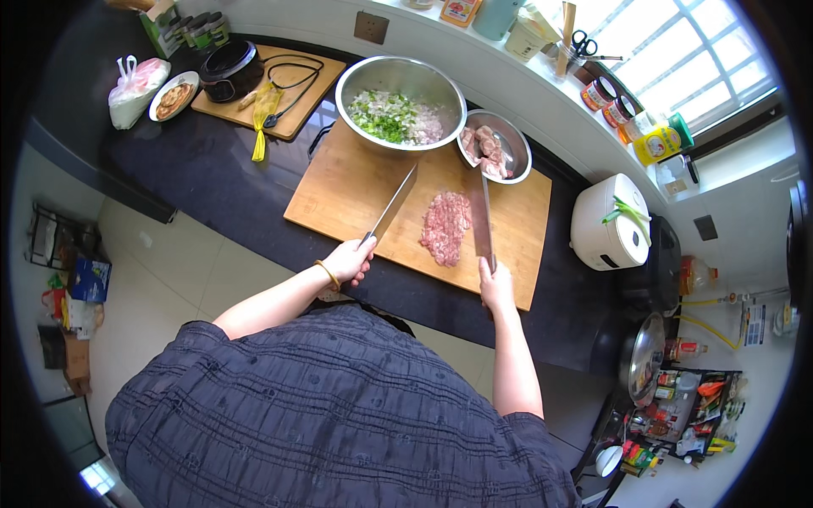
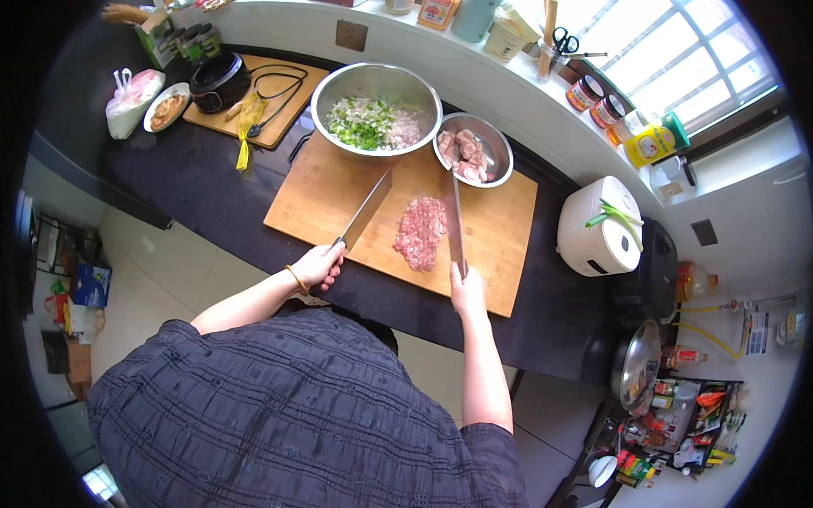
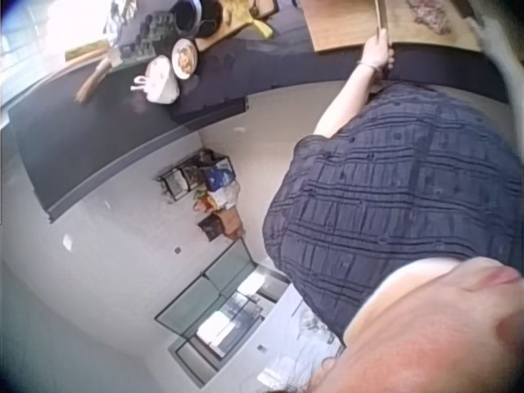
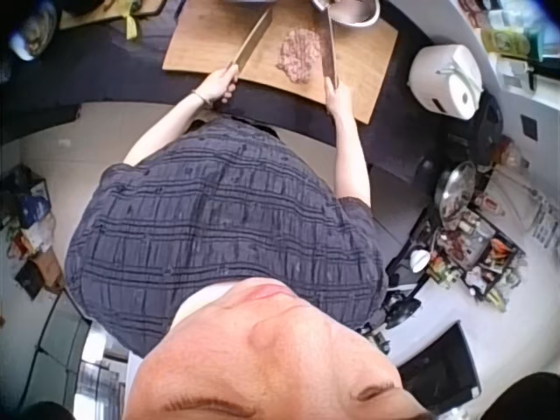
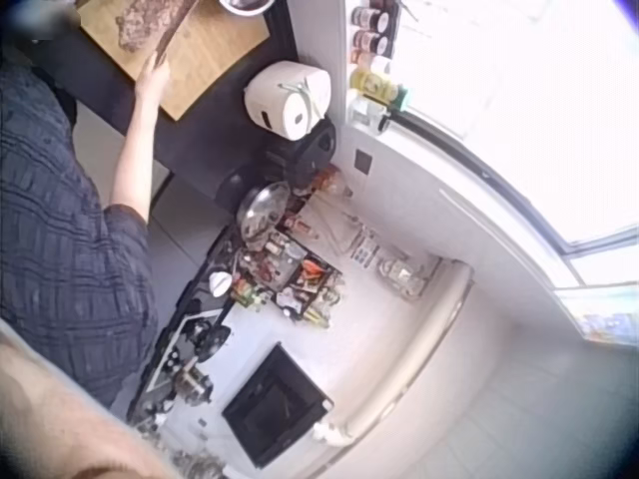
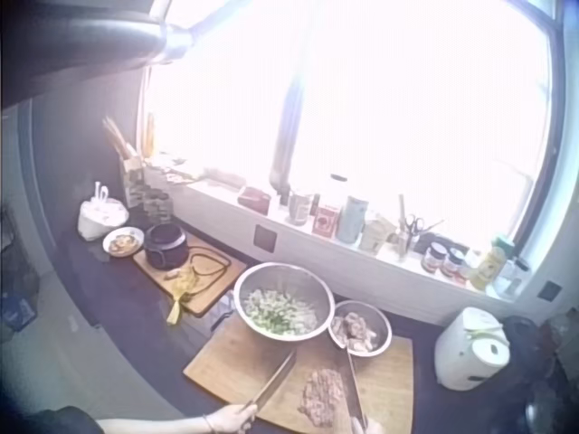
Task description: The person uses a cleaver to chop a piece of raw meat into small cubes on a wooden cutting board. The chopped meat is then transferred into a metal bowl containing other ingredients. The person repeats this process with additional pieces of meat from a separate bowl.
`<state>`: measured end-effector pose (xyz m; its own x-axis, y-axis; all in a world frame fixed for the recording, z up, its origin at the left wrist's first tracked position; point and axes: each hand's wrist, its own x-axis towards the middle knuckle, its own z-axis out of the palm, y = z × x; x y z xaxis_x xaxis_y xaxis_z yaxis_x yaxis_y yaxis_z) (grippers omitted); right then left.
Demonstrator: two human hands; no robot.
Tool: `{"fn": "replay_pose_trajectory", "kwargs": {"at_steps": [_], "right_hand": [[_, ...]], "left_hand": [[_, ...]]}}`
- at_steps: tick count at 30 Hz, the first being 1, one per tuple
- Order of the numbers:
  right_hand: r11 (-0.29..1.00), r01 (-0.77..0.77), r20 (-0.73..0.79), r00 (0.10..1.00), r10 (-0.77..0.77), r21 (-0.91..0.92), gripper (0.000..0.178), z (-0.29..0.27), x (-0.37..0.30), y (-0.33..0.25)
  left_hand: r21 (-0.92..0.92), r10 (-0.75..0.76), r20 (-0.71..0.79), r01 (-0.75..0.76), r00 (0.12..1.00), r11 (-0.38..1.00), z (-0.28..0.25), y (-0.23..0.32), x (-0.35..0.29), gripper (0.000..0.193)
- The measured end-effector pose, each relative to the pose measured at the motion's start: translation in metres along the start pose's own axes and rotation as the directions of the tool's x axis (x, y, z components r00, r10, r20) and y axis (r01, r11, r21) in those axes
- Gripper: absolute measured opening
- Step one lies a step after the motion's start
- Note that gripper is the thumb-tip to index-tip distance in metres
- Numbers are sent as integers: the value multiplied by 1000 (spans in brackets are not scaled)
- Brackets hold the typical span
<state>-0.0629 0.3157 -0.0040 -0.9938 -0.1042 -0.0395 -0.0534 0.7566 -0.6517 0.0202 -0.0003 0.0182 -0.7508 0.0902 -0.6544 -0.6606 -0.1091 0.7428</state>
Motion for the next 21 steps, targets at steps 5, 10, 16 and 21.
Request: {"fn": "replay_pose_trajectory", "kwargs": {"at_steps": [5, 10, 16, 21], "right_hand": [[830, -484, 398, 844, 359, 277, 30, -33, -15, -33], [314, -597, 470, 790, 394, 738, 34, -28, -75, -7], [185, -707, 624, 695, 356, 683, 37, 22, -70, 6], [652, -540, 337, 842, 422, 533, 34, 34, -33, -72]], "left_hand": [[-10, -4, -7, 4, 1000, 1000, -6, -4, 1, 38], [-29, -14, 3, 14, 1000, 999, -7, -3, -1, 38], [-9, -10, 36, 10, 999, 1000, -10, -4, 3, 38], [-29, 7, 43, -5, 999, 1000, -8, -2, 10, 38]]}}
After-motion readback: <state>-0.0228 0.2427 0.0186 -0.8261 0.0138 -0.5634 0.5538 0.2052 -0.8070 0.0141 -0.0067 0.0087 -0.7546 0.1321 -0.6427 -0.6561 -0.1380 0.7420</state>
